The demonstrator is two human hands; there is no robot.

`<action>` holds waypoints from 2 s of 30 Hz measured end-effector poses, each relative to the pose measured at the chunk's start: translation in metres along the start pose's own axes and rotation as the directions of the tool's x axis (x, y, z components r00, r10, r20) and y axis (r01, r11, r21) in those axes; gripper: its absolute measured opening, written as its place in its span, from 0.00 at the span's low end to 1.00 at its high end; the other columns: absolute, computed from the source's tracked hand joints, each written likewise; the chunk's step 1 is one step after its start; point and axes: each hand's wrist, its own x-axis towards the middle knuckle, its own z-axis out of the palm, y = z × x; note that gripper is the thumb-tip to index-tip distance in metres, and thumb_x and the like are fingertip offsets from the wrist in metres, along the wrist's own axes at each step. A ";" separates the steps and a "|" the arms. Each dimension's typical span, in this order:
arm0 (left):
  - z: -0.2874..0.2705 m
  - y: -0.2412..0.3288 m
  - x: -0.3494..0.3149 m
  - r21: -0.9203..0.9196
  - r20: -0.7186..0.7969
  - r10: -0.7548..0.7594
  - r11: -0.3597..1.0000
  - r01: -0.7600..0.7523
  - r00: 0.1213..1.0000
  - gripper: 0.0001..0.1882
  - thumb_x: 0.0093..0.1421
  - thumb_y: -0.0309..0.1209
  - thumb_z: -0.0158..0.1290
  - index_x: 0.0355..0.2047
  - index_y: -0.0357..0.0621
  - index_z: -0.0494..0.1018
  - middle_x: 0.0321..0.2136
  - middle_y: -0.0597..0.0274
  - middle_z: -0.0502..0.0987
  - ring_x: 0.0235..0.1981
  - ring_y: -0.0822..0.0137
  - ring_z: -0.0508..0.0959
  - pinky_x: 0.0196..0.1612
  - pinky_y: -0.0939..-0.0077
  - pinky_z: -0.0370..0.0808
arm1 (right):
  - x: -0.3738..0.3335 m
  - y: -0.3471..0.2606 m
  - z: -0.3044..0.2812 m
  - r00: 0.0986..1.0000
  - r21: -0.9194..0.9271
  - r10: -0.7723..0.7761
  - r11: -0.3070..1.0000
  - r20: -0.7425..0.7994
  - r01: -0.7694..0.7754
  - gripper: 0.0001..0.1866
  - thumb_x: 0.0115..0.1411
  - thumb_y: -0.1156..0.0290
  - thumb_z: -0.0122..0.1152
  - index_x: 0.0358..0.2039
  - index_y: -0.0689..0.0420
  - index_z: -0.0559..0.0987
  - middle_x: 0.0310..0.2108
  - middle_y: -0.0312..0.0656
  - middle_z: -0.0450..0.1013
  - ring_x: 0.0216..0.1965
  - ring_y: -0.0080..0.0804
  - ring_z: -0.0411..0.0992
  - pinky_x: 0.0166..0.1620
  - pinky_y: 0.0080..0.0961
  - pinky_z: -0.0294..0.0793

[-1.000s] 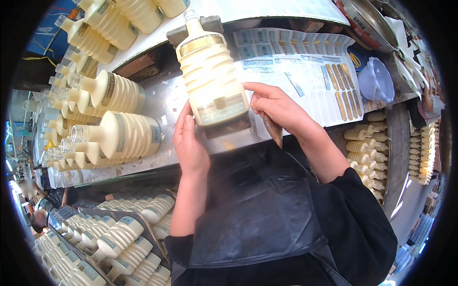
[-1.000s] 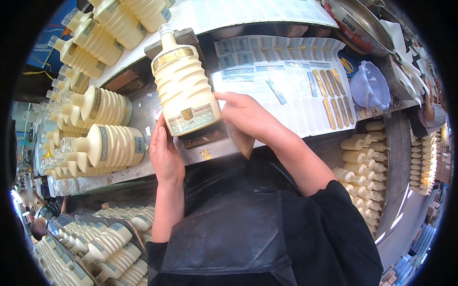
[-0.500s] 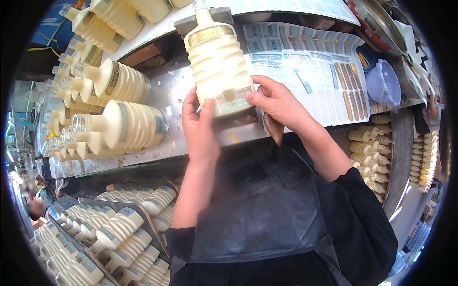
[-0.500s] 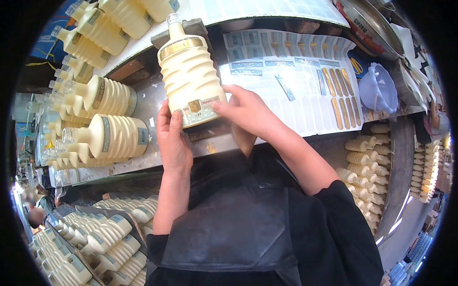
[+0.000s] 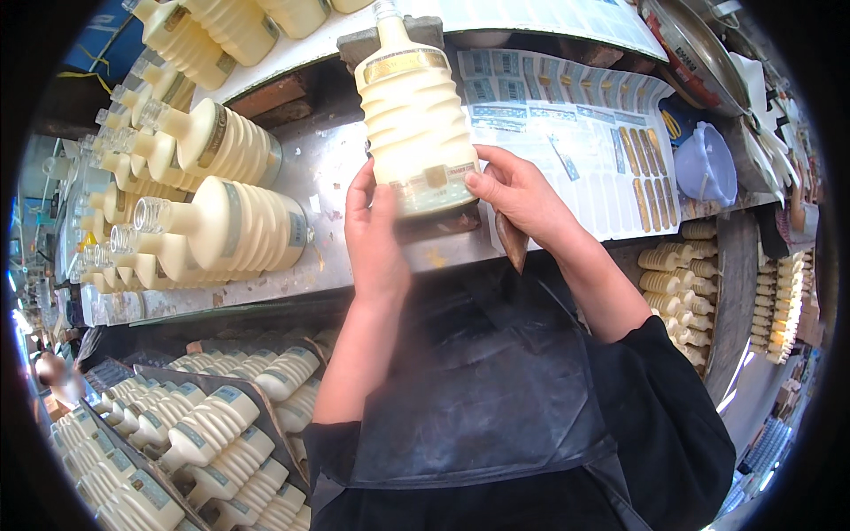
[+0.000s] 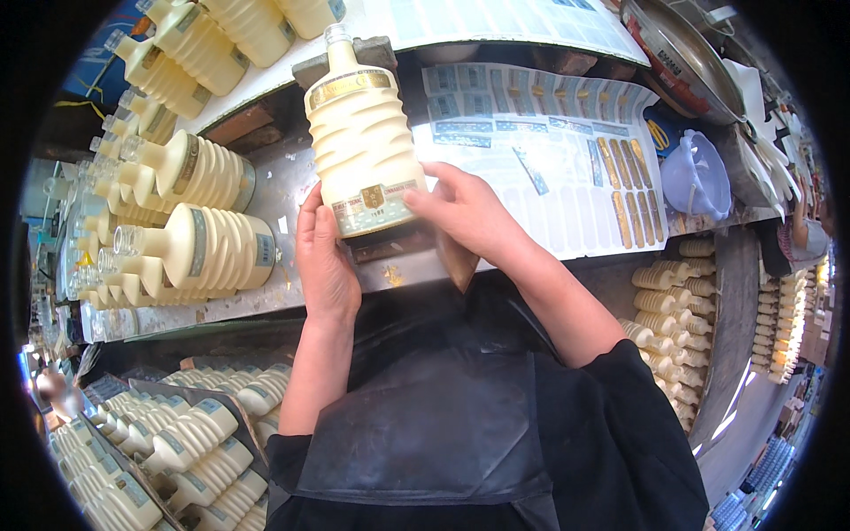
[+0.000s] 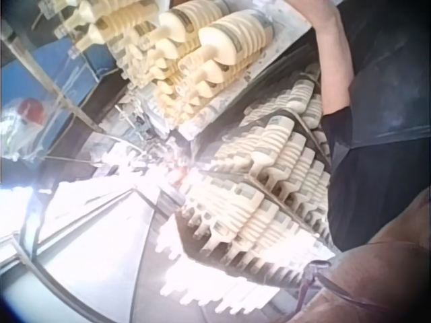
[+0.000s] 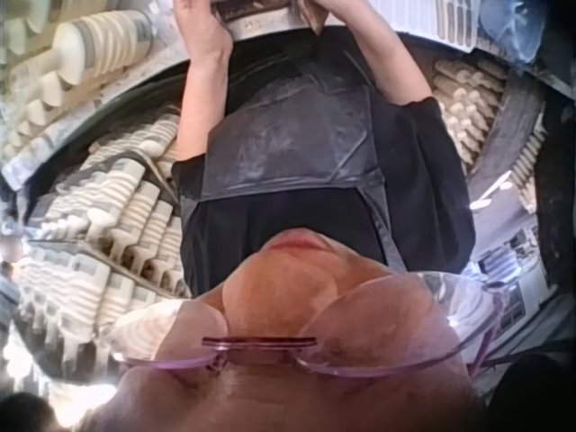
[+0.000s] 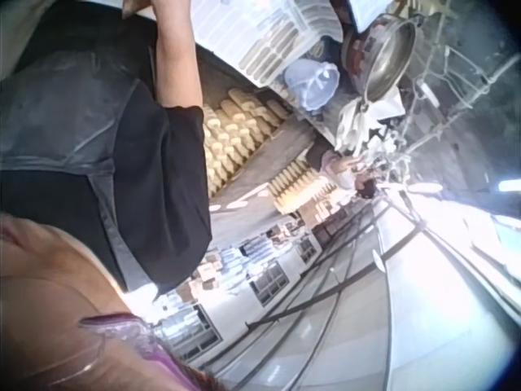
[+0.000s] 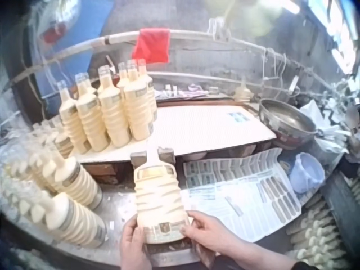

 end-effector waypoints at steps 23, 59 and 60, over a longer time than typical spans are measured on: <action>-0.010 0.002 -0.001 0.164 0.126 0.025 0.985 -0.046 0.992 0.31 0.68 0.31 0.53 0.67 0.37 0.58 0.61 0.54 0.64 0.62 0.63 0.67 0.64 0.67 0.66 | -0.006 -0.003 0.003 1.000 0.061 0.026 0.998 0.013 -0.027 0.28 0.72 0.57 0.56 0.65 0.62 0.70 0.30 0.29 0.70 0.29 0.11 0.64 0.30 0.11 0.65; -0.006 0.017 -0.003 0.201 0.183 0.039 0.977 -0.076 0.982 0.32 0.63 0.42 0.64 0.62 0.37 0.68 0.55 0.63 0.77 0.56 0.70 0.73 0.62 0.71 0.66 | -0.033 -0.057 -0.007 0.966 0.093 -0.174 0.983 0.193 0.159 0.29 0.71 0.73 0.46 0.71 0.65 0.60 0.26 0.31 0.67 0.28 0.17 0.64 0.35 0.16 0.68; -0.004 0.017 -0.003 0.194 0.186 0.044 0.978 -0.081 0.981 0.33 0.63 0.42 0.64 0.62 0.37 0.68 0.55 0.63 0.76 0.57 0.70 0.73 0.63 0.71 0.66 | -0.033 -0.057 -0.007 0.971 0.125 -0.152 0.984 0.185 0.130 0.29 0.71 0.73 0.46 0.71 0.64 0.61 0.27 0.31 0.67 0.28 0.17 0.64 0.34 0.16 0.68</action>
